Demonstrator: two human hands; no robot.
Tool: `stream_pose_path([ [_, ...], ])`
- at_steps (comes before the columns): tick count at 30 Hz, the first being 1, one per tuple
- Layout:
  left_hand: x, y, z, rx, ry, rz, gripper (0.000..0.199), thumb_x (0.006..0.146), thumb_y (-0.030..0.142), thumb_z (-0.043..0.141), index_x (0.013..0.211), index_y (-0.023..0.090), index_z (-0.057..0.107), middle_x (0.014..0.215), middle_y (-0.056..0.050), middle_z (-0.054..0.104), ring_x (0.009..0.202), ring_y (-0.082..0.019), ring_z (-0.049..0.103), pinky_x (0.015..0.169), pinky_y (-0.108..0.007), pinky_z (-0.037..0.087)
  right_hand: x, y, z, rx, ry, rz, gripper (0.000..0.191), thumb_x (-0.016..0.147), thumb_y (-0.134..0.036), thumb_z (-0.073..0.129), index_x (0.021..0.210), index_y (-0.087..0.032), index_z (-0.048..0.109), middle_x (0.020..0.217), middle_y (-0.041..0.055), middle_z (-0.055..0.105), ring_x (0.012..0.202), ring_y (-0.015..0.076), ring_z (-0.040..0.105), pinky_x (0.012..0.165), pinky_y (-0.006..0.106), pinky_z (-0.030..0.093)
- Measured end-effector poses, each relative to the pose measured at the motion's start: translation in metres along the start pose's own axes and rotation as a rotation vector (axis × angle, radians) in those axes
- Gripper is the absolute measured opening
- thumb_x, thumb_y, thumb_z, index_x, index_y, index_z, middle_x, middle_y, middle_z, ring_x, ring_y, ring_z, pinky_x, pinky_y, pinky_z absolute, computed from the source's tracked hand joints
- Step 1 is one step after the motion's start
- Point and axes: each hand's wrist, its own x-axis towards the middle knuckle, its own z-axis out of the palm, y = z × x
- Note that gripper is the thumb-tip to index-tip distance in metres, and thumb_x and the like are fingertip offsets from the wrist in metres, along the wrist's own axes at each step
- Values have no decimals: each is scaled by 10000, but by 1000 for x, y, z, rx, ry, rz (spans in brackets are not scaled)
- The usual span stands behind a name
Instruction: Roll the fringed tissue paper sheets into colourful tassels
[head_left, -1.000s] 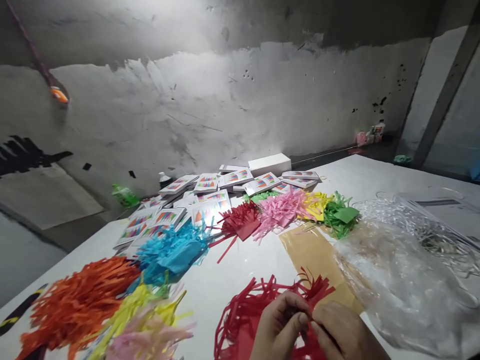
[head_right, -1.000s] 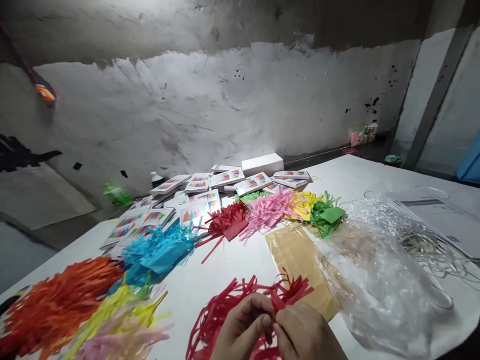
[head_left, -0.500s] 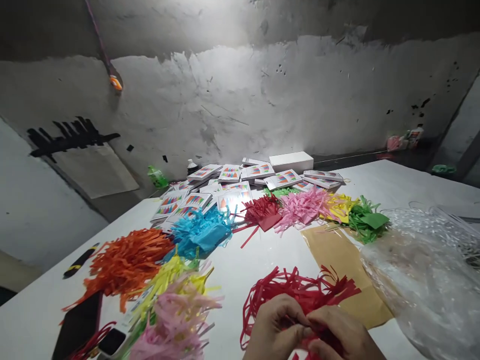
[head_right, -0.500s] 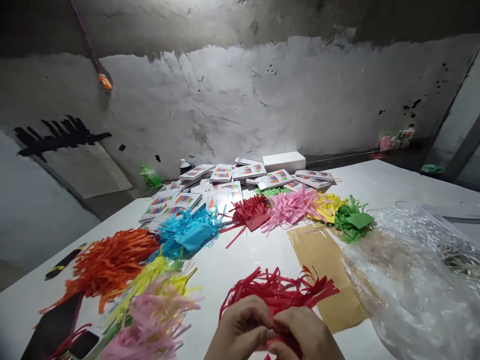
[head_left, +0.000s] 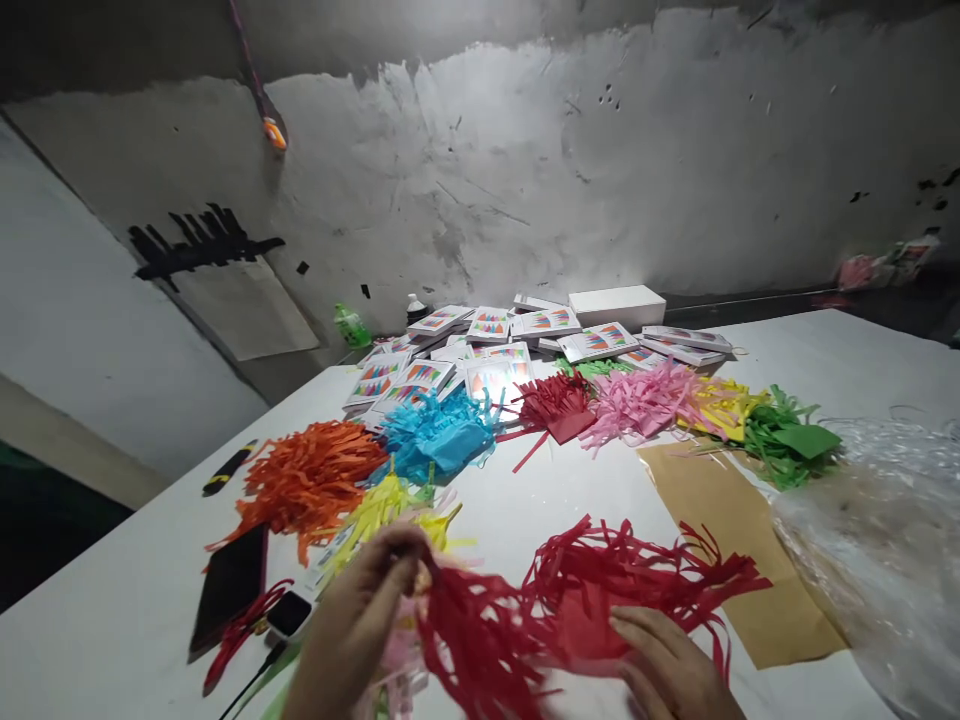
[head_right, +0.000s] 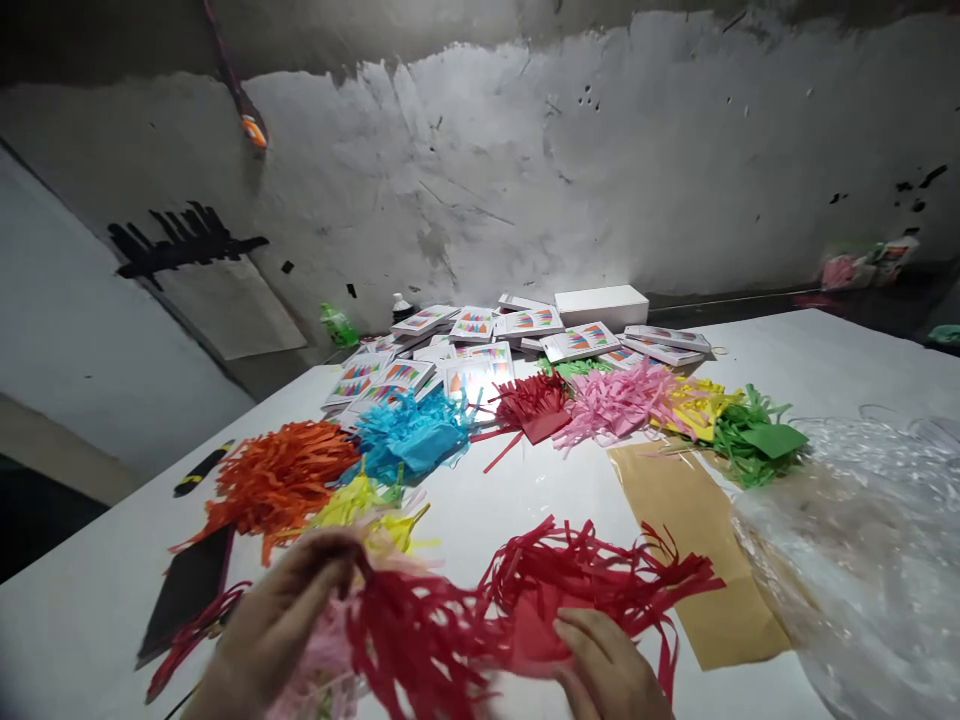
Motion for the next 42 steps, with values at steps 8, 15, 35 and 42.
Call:
stream_pose_path([
  [8, 21, -10, 26, 422, -60, 313, 243, 919, 313, 466, 1005, 223, 674, 1077, -81, 716, 1053, -263, 630, 968, -448, 492, -29, 20, 27, -259, -116, -333, 323, 836, -110, 498, 1037, -202, 734, 1054, 45, 802, 963, 243, 754, 765, 343, 687],
  [15, -36, -34, 178, 429, -750, 606, 365, 907, 326, 622, 1265, 261, 595, 1318, -58, 661, 1231, -268, 571, 1072, -427, 427, -51, 22, 32, -229, -88, -289, 331, 825, -101, 509, 1010, -241, 745, 986, 18, 817, 899, 238, 769, 743, 334, 690],
  [35, -74, -66, 167, 428, -647, 613, 296, 927, 162, 534, 1101, 355, 677, 1079, -14, 787, 945, -254, 720, 1057, -471, 425, -47, 24, 6, -37, -99, -164, 356, 876, -73, 440, 1026, -273, 695, 966, -33, 814, 922, 206, 755, 895, 389, 636],
  [42, -85, -71, 173, 430, -420, 386, 238, 879, 137, 473, 910, 260, 675, 781, -43, 749, 727, -252, 660, 783, -419, 471, -34, 16, 1, 4, -206, 90, 274, 856, -120, 495, 1022, -278, 644, 814, -15, 767, 898, 252, 720, 852, 465, 570],
])
